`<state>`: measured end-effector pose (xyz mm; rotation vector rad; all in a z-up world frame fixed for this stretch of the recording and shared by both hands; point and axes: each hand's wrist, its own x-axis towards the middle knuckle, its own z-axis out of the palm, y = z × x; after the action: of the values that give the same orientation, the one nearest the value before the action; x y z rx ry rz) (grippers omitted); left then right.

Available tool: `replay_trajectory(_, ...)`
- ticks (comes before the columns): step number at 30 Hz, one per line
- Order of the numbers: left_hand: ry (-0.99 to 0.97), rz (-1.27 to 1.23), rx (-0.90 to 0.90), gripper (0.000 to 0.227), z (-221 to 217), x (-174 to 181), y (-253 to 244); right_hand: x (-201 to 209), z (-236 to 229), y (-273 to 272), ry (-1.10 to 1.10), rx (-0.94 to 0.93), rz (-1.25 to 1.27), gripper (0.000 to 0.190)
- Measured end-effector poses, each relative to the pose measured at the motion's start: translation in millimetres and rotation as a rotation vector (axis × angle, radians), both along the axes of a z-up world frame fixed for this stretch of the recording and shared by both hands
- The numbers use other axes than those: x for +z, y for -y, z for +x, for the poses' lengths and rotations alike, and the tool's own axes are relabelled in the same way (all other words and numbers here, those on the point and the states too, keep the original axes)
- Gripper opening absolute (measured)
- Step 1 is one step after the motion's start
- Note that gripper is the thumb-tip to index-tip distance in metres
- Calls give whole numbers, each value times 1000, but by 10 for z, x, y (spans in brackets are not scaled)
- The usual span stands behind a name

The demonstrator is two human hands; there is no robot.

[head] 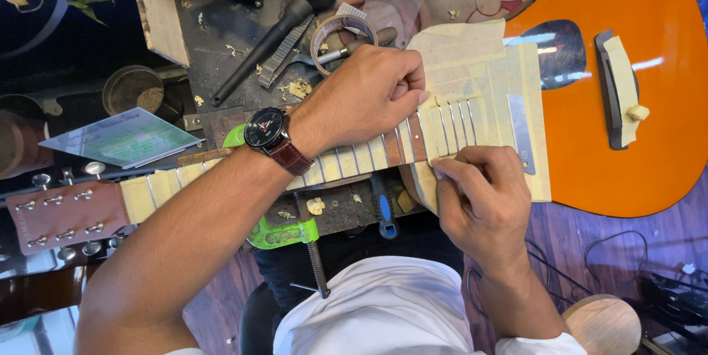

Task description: The person uses a metal scraper to remove old material from the fretboard of an acoustic guitar. They repeatedly scrape along the frets and remove debris by hand.

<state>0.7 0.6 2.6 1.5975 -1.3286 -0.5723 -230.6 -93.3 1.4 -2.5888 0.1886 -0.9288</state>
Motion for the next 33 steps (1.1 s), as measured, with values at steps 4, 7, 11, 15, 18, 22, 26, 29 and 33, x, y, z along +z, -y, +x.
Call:
replay_trajectory(4,26,-1,-5,12,-10,4,13,12,7,-7,-8,-3,14,20)
replay_trajectory(7,47,10,8,13,-31,-11,34,-20,-1,14,-2,5,-3,21)
replay_trajectory(11,106,13,4,13,-44,-11,33,16,16,1,-7,9,-8,19)
replay_trajectory(15,171,-3,3,9,-43,-6,26,27,13,-30,38,-1,44,12)
replay_trajectory(18,146,-18,21,7,22,14,-15,-83,-105,26,130,-17,133,10)
replay_trajectory(22,158,-135,43,10,16,62,-71,-110,-143,27,183,-25,149,8)
replay_trajectory(26,535,-174,-55,7,-54,290,-251,-63,-152,-32,97,-106,139,8)
replay_trajectory(29,807,-129,-115,16,-104,354,-369,-60,-156,-38,109,-105,156,7)
replay_trajectory(33,927,-20,-123,36,-101,320,-492,-89,-171,-31,122,-105,170,6)
